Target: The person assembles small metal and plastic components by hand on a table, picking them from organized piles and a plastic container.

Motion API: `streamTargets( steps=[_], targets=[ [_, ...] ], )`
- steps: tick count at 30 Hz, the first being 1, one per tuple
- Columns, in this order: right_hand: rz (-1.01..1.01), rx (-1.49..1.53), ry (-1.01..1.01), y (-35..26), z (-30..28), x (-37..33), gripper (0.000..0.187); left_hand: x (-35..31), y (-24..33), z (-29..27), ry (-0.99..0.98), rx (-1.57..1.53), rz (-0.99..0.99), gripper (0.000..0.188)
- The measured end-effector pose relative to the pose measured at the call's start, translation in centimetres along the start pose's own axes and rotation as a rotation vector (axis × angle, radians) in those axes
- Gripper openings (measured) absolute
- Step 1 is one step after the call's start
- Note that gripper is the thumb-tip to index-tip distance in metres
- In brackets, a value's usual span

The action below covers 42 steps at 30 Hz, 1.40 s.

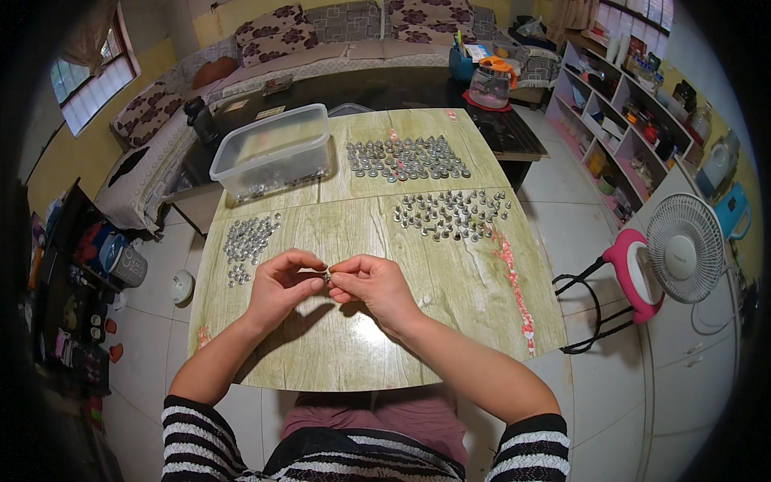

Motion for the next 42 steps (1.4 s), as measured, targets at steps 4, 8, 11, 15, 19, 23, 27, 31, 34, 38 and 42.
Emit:
streamTargets(
  steps=[4,8,11,15,19,23,27,31,34,38,42],
  targets=[
    [0.018,-0.013,0.004,0.2,-0.1,0.0,0.014,-0.1,-0.9,-0.4,0.040,0.034,-0.163,0.020],
    [0.017,0.006,0.008,0.2,0.1,-0.1,0.014,-0.1,0.2,0.1,0.019,0.020,-0.025,0.018],
    [0.024,0.027,-0.002,0.2,0.0,-0.2,0.015,-0.1,0.3,0.1,0.042,0.003,-0.043,0.018],
    [0.010,0.022,0.008,0.3,-0.1,0.1,0.014,-0.1,1.0,0.3,-0.090,0.076,0.108,0.020],
    [0.010,0.032,0.015,0.3,-0.2,0.0,0.014,0.2,2.0,0.8,-0.036,0.097,0.132,0.021],
    [-0.003,0.030,0.025,0.2,-0.2,0.0,0.014,-0.1,1.8,0.6,-0.108,0.131,0.163,0.023],
    [-0.001,0.030,0.041,0.2,-0.2,-0.1,0.011,0.0,2.3,0.9,-0.076,0.179,0.216,0.022],
    [-0.015,0.018,0.038,0.2,-0.3,0.0,0.010,-0.1,1.8,1.0,-0.111,0.153,0.169,0.022],
    [-0.011,0.027,0.041,0.1,-0.2,-0.1,0.010,0.0,2.8,1.2,-0.147,0.427,0.361,0.021],
    [0.027,0.013,0.042,0.4,-0.1,-0.1,0.010,-0.1,1.3,0.6,-0.093,0.162,0.090,0.022],
    [0.000,-0.018,0.068,0.3,-0.3,0.0,0.011,0.1,2.5,0.8,-0.099,0.368,0.313,0.021]
  ],
)
Point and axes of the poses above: each hand's wrist, its own x-axis towards the middle knuckle, its own z-axis out of the palm, y = z × x, the point moved 6 cm from there along x, towards the middle knuckle, and after that the axes turned 8 degrees about z, right-handed, at the moved point
